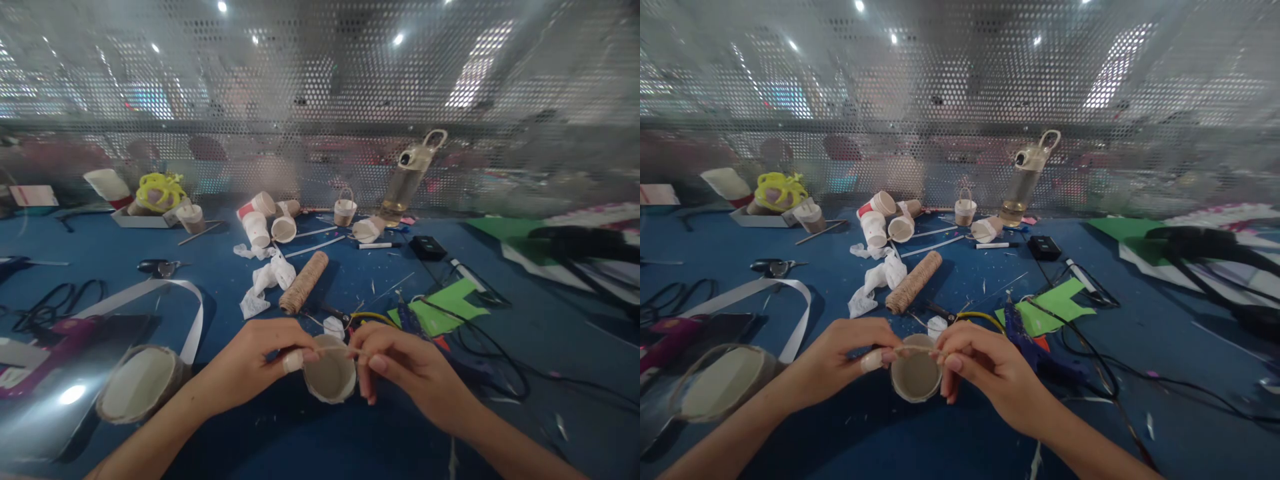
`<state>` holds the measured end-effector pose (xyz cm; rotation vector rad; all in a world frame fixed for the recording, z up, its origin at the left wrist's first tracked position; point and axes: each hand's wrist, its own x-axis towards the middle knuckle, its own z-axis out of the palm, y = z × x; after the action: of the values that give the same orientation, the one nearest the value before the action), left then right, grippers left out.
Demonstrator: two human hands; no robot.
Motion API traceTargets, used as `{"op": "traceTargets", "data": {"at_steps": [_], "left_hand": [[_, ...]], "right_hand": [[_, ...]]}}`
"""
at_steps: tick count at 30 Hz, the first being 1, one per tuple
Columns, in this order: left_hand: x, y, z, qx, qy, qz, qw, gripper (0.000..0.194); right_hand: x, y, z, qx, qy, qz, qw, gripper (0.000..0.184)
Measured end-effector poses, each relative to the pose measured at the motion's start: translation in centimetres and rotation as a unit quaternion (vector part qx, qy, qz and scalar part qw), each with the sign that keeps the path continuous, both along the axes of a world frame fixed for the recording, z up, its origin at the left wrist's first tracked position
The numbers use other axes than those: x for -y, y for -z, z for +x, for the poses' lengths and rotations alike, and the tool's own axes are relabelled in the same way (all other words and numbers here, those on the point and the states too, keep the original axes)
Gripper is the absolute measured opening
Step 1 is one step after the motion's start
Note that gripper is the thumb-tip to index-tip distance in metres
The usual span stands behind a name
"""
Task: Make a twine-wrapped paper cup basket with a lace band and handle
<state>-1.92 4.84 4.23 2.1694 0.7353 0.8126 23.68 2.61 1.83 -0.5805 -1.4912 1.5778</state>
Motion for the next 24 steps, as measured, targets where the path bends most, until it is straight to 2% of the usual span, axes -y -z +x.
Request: {"op": "traceTargets", "data": {"at_steps": [2, 5, 9, 15, 24], "left_hand": [[0.15, -0.17, -0.04, -0.006, 0.006, -0.031, 1.0, 0.017], [0.35, -0.45, -0.04, -0.004, 0.014, -0.116, 0.993, 0.024], [0.35, -0.63, 0.09, -0.01, 0.001, -0.203, 0.979, 0.027], [0.34, -0.38, 0.09, 0.01, 0.002, -0.219, 0.976, 0.029], [0.05, -0.57, 0.2, -0.019, -0.003, -0.208, 0.978, 0.028]], "right_hand": [[0.05, 0.05, 0.04, -0.012, -0.008, -0.001, 1.0, 0.014], [0.07, 0.19, 0.13, -0.021, -0.012, -0.004, 1.0, 0.014], [0.1, 0.2, 0.06, -0.021, -0.013, -0.01, 1.0, 0.013], [0.26, 0.14, 0.03, -0.009, -0.015, -0.019, 1.0, 0.014], [0.15, 0.21, 0.11, -0.005, -0.008, -0.037, 0.999, 0.013]]}}
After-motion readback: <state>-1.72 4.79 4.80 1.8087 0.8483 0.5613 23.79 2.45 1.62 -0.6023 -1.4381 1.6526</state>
